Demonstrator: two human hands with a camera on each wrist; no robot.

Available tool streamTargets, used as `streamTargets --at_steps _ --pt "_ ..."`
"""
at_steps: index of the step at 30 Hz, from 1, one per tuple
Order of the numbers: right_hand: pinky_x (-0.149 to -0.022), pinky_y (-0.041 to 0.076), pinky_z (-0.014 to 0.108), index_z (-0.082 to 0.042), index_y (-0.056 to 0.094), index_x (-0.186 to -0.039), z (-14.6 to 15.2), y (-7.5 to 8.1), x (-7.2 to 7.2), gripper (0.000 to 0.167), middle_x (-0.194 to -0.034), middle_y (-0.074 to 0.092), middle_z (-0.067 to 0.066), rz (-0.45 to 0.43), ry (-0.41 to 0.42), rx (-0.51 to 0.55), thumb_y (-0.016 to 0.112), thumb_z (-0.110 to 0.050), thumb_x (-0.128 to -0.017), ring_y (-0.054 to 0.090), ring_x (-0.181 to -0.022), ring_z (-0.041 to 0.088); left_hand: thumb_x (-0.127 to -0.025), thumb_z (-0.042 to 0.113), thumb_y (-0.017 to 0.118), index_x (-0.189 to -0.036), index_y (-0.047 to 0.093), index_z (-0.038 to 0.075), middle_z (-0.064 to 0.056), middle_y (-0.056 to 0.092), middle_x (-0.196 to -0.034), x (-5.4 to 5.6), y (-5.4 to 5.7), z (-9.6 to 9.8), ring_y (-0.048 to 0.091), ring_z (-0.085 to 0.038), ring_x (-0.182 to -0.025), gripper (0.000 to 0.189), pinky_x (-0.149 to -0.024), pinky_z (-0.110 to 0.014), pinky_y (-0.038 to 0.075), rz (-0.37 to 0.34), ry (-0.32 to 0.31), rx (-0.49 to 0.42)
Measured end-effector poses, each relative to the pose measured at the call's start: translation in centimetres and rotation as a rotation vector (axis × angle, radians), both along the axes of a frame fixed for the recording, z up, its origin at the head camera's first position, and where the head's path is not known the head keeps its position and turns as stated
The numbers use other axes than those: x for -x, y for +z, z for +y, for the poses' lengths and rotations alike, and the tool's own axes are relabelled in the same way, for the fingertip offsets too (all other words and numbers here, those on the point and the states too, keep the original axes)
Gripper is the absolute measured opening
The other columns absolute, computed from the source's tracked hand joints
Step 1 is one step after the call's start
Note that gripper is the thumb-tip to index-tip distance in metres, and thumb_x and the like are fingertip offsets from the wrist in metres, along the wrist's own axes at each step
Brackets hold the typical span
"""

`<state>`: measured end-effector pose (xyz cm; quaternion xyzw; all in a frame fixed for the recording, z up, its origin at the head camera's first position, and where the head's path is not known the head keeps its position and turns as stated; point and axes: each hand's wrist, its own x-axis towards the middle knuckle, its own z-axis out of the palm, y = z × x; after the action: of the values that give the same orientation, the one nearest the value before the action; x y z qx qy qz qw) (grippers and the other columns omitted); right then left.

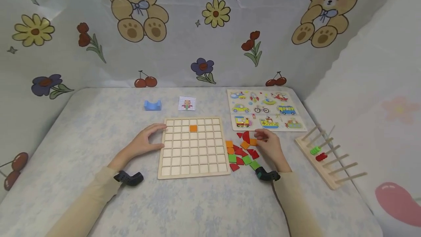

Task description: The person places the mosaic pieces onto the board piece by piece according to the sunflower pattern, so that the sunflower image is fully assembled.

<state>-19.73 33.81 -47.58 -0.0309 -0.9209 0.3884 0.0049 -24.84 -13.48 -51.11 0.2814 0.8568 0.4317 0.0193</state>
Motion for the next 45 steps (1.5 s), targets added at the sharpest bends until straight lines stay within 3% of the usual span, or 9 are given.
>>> streamTargets --at_steps 3,7,10,13,18,26,31,38,45 --pt "-0.076 0.05 0.015 0.001 0.055 -0.127 1.6 0.1 0.0 0.039 -0.115 0.064 0.023 -0.003 0.049 0.029 0.061 -0.004 -0.089 0.062 -0.094 0.018 -0.08 0.028 0.077 -0.14 0.049 0.014 -0.01 0.045 -0.144 -0.1 0.1 -0.1 0.037 -0.033 -0.137 0.067 -0.111 -0.057 0.032 -0.004 0.003 0.003" --pt "-0.066 0.05 0.015 0.003 0.059 -0.119 2.7 0.1 0.0 0.036 -0.096 0.068 0.012 -0.001 0.176 0.085 0.066 -0.006 -0.085 0.059 -0.076 0.007 -0.08 0.028 0.077 -0.14 0.049 0.014 -0.01 0.046 -0.143 -0.1 0.3 -0.1 0.038 -0.032 -0.137 0.067 -0.111 -0.056 0.032 -0.003 -0.001 0.003" --pt "-0.061 0.049 0.019 0.001 0.061 -0.116 2.5 0.3 -0.1 0.036 -0.087 0.065 0.005 -0.05 0.297 0.096 0.071 -0.007 -0.082 0.056 -0.07 0.008 -0.08 0.028 0.077 -0.139 0.049 0.014 -0.009 0.046 -0.143 -0.1 0.3 -0.1 0.038 -0.032 -0.137 0.067 -0.112 -0.056 0.031 -0.005 -0.002 0.001" --pt "-0.06 0.048 0.02 -0.002 0.062 -0.119 1.7 0.4 -0.3 0.041 -0.091 0.064 0.007 -0.103 0.356 0.074 0.074 -0.009 -0.081 0.055 -0.07 0.011 -0.08 0.028 0.077 -0.139 0.049 0.014 -0.009 0.046 -0.144 -0.1 0.3 0.0 0.037 -0.032 -0.137 0.067 -0.112 -0.056 0.031 -0.01 -0.003 0.001" --pt "-0.062 0.045 0.018 -0.003 0.061 -0.121 0.5 0.6 -0.6 0.048 -0.095 0.064 0.01 -0.113 0.356 0.011 0.078 -0.013 -0.078 0.053 -0.075 0.013 -0.08 0.027 0.077 -0.139 0.049 0.013 -0.01 0.045 -0.144 -0.2 0.3 0.0 0.037 -0.032 -0.137 0.067 -0.112 -0.056 0.031 -0.012 -0.003 0.006" --pt "-0.067 0.043 0.018 -0.004 0.063 -0.119 -0.3 1.2 -1.1 0.043 -0.091 0.062 0.007 -0.075 0.342 -0.085 0.076 -0.011 -0.079 0.051 -0.079 0.015 -0.08 0.029 0.078 -0.139 0.05 0.016 -0.008 0.045 -0.145 -0.1 0.4 0.0 0.037 -0.03 -0.138 0.067 -0.113 -0.054 0.031 -0.013 0.005 0.013" --pt "-0.073 0.048 0.017 -0.002 0.062 -0.12 -0.5 2.0 -0.7 0.041 -0.099 0.066 0.012 0.002 0.285 -0.051 0.073 -0.013 -0.083 0.055 -0.084 0.014 -0.08 0.03 0.077 -0.139 0.05 0.017 -0.008 0.045 -0.145 -0.1 0.2 0.0 0.037 -0.031 -0.138 0.066 -0.113 -0.054 0.032 -0.011 0.008 0.017" --pt "-0.075 0.05 0.016 0.0 0.061 -0.122 -5.7 3.2 2.2 0.041 -0.105 0.066 0.019 0.107 0.245 0.051 0.072 -0.012 -0.085 0.06 -0.088 0.016 -0.08 0.029 0.077 -0.139 0.05 0.015 -0.009 0.045 -0.144 -0.2 0.3 -0.2 0.038 -0.032 -0.137 0.067 -0.111 -0.056 0.033 -0.007 0.001 0.008" --pt "-0.071 0.05 0.027 0.006 0.062 -0.116 -13.6 2.6 5.3 0.036 -0.098 0.064 0.023 0.133 0.321 0.108 0.071 -0.004 -0.083 0.06 -0.084 0.029 -0.079 0.027 0.078 -0.138 0.051 0.013 -0.01 0.047 -0.142 -0.2 0.2 0.1 0.039 -0.033 -0.136 0.066 -0.111 -0.056 0.033 0.017 -0.004 -0.007"
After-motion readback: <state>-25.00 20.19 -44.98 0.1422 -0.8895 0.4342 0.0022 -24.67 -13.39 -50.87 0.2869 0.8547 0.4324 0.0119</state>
